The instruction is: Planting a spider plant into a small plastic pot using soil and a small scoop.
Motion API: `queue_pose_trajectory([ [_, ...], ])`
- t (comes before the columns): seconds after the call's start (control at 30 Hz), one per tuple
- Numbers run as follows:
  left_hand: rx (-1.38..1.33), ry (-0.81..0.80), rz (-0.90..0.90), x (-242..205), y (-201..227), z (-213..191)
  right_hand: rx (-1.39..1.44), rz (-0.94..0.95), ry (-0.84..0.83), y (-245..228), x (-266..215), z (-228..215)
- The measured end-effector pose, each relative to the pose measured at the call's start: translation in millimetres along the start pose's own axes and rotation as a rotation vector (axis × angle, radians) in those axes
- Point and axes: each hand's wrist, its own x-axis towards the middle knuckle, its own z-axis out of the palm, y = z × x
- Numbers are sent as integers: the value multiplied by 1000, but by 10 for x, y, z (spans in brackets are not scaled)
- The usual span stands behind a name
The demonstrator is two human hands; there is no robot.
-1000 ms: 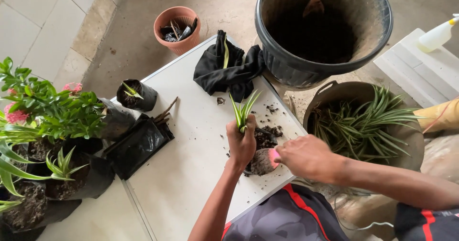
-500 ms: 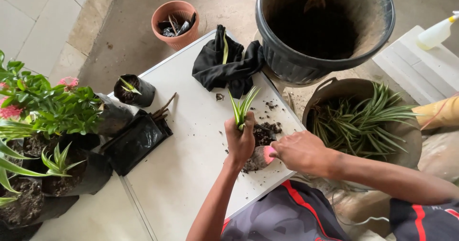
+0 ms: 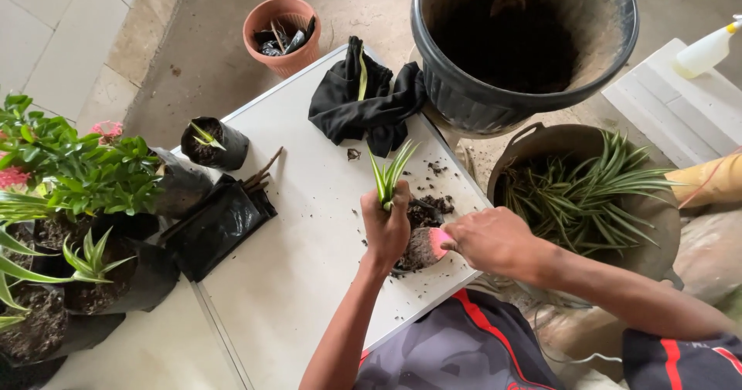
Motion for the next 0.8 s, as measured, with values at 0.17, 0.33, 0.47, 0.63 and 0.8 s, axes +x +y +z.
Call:
queue_pose_trajectory([
  [0.17,14,13,-2,-24,-166,-75,22,-20,152,75,-120,-91],
  [0.33,5,13,-14,-50,-182,-46,-12,-23,246,200,-32,45],
  [0.47,-17,18,-14,-29,-80,-20,48,-37,307,189,84,117],
  [0.63,-15,16,-12,-26,-80,-4,-29,-24,320,244,56,89],
  [0.8,11,6,-18,-5,-16,13,0,-75,367,284,95,129],
])
